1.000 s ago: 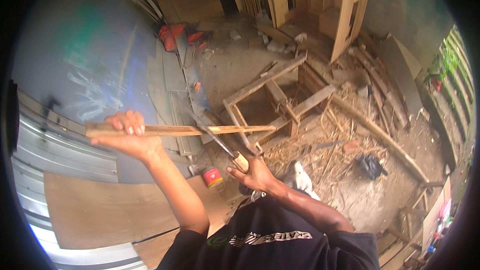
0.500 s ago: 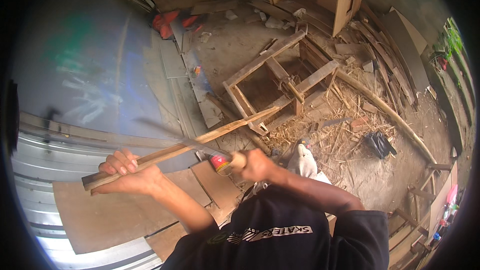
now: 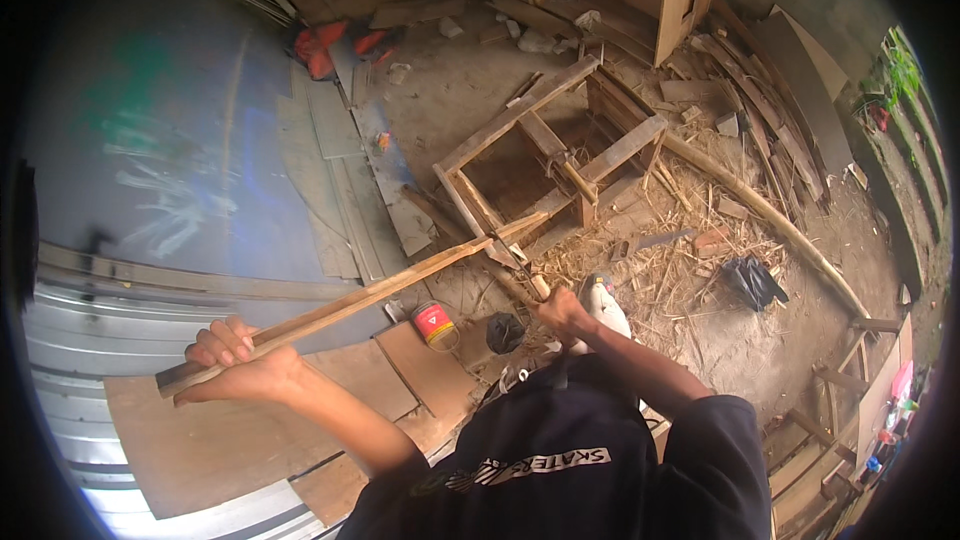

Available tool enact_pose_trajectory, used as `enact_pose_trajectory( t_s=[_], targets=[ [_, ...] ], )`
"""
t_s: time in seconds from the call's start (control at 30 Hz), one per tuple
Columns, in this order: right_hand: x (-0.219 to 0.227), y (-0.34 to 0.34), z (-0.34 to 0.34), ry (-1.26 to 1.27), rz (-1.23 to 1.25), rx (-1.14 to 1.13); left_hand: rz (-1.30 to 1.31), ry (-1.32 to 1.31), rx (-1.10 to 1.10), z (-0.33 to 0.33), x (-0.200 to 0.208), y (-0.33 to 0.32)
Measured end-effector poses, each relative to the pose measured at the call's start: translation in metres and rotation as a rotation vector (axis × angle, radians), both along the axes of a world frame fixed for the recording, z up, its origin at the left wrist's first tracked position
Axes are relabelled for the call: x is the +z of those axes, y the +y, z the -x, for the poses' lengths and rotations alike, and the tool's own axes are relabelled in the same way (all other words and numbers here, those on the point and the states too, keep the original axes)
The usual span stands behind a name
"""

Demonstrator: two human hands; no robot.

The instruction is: The person uses a knife to shave and smooth a wooden stick, repeatedly scraping along its length to remove splinters and create a tapered end. The person holds the stick with one hand and scrapes with the other, occasionally rotating the stick to work different sides.

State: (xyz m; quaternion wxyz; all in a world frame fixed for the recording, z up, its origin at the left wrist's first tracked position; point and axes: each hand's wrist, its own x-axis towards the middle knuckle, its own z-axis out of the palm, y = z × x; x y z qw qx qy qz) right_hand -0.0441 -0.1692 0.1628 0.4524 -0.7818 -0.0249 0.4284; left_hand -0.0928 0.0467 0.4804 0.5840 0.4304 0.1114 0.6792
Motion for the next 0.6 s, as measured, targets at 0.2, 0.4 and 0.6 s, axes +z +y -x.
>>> enact_pose_trajectory(
  t_s=[0.2,0.4,0.6],
  targets=[
    [-0.032,0.003,0.029,-0.467,-0.454,0.271,-0.030,-0.020,-0.038,-0.005,-0.001,0.004],
    [-0.043,-0.012,-0.004,-0.344,-0.039,0.306,0.005,0.032,0.029,-0.004,0.000,0.005],
    [0.069,0.039,0.024,-0.313,-0.535,0.188,-0.269,-0.100,-0.475,0.001,-0.009,0.011]
  ],
)
